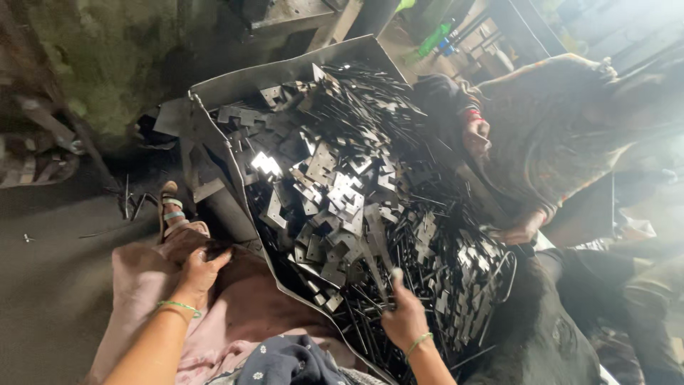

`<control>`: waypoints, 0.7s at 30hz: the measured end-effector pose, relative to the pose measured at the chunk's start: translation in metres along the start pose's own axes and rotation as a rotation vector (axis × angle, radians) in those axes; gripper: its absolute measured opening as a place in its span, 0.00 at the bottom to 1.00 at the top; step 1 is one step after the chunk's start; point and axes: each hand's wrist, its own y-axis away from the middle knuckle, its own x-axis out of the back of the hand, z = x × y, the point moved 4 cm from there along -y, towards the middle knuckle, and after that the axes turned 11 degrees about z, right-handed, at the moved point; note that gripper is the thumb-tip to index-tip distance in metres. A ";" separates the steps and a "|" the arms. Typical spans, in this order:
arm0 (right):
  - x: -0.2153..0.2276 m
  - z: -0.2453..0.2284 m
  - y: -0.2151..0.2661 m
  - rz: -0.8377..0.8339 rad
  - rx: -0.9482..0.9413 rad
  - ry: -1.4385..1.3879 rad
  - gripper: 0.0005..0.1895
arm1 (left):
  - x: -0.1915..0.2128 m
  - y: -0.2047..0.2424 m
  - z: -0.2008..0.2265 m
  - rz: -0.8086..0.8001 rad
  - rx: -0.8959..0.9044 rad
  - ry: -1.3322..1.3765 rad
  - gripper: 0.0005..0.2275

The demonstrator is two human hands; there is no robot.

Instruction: The person sits on the floor and sorts small metal brackets and pins from a large pile in a metal bin. They pick up items by hand, inspect them, and place them back into the bin or onto a nearby surface.

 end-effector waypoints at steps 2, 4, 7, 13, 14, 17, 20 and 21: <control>0.019 -0.015 -0.028 0.268 0.087 -0.171 0.38 | -0.002 -0.005 -0.005 0.044 -0.041 -0.109 0.13; 0.032 -0.033 -0.063 0.356 0.142 -0.232 0.32 | -0.004 -0.012 -0.015 0.078 -0.024 -0.167 0.14; 0.027 -0.089 -0.156 0.285 0.284 -0.007 0.38 | -0.007 -0.025 -0.028 0.066 -0.029 -0.233 0.14; -0.034 -0.172 -0.289 -0.007 0.189 0.229 0.39 | -0.005 -0.026 -0.035 0.065 -0.039 -0.193 0.13; -0.044 -0.182 -0.294 0.005 0.264 0.281 0.32 | -0.003 -0.023 -0.033 0.081 -0.026 -0.194 0.13; -0.064 -0.184 -0.285 0.057 0.471 0.450 0.25 | 0.004 -0.017 -0.025 0.103 0.040 -0.124 0.11; -0.072 -0.148 -0.239 0.084 0.535 0.592 0.19 | 0.010 -0.007 -0.006 0.008 -0.092 -0.079 0.13; -0.073 -0.139 -0.217 0.118 0.653 0.717 0.23 | 0.010 -0.005 -0.002 -0.031 -0.113 -0.023 0.15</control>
